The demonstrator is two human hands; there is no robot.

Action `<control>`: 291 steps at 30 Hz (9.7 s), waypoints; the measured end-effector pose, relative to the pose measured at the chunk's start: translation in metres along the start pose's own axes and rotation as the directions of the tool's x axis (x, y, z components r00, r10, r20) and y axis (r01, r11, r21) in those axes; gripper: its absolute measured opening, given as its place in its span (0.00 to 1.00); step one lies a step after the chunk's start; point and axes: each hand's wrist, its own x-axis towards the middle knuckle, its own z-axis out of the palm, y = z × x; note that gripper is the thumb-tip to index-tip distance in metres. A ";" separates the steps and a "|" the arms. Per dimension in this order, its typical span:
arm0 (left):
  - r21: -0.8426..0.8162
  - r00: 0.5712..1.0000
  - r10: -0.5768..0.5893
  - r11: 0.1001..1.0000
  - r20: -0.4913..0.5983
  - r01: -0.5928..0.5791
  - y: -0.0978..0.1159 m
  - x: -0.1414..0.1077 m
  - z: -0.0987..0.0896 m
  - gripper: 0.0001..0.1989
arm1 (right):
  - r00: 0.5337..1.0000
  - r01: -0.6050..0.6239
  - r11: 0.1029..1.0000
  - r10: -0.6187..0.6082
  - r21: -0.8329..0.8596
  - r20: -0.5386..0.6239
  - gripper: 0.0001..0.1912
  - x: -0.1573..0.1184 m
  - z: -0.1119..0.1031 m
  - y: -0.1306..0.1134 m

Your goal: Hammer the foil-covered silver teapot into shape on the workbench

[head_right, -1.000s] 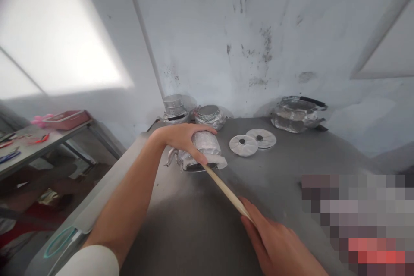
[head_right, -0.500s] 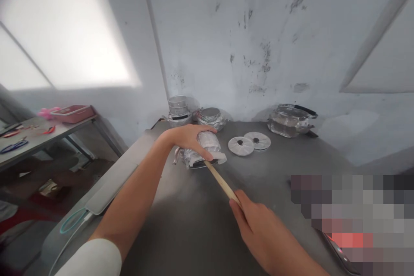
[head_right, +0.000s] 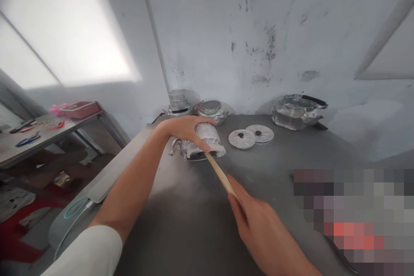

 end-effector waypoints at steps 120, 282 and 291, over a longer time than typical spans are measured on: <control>0.045 1.000 -0.001 0.999 0.006 0.001 0.001 0.005 0.003 0.49 | 0.968 -0.201 0.816 0.081 -0.541 -0.238 0.16 0.016 -0.048 0.029; -0.006 0.996 0.088 0.996 0.000 -0.088 -0.007 0.004 0.000 0.48 | 0.989 -0.147 0.954 0.145 -0.263 -0.029 0.17 0.006 -0.008 0.016; -0.017 0.996 0.086 0.996 0.000 -0.086 -0.008 0.005 0.000 0.48 | 0.982 -0.171 0.926 0.188 -0.335 0.019 0.17 0.006 -0.005 0.022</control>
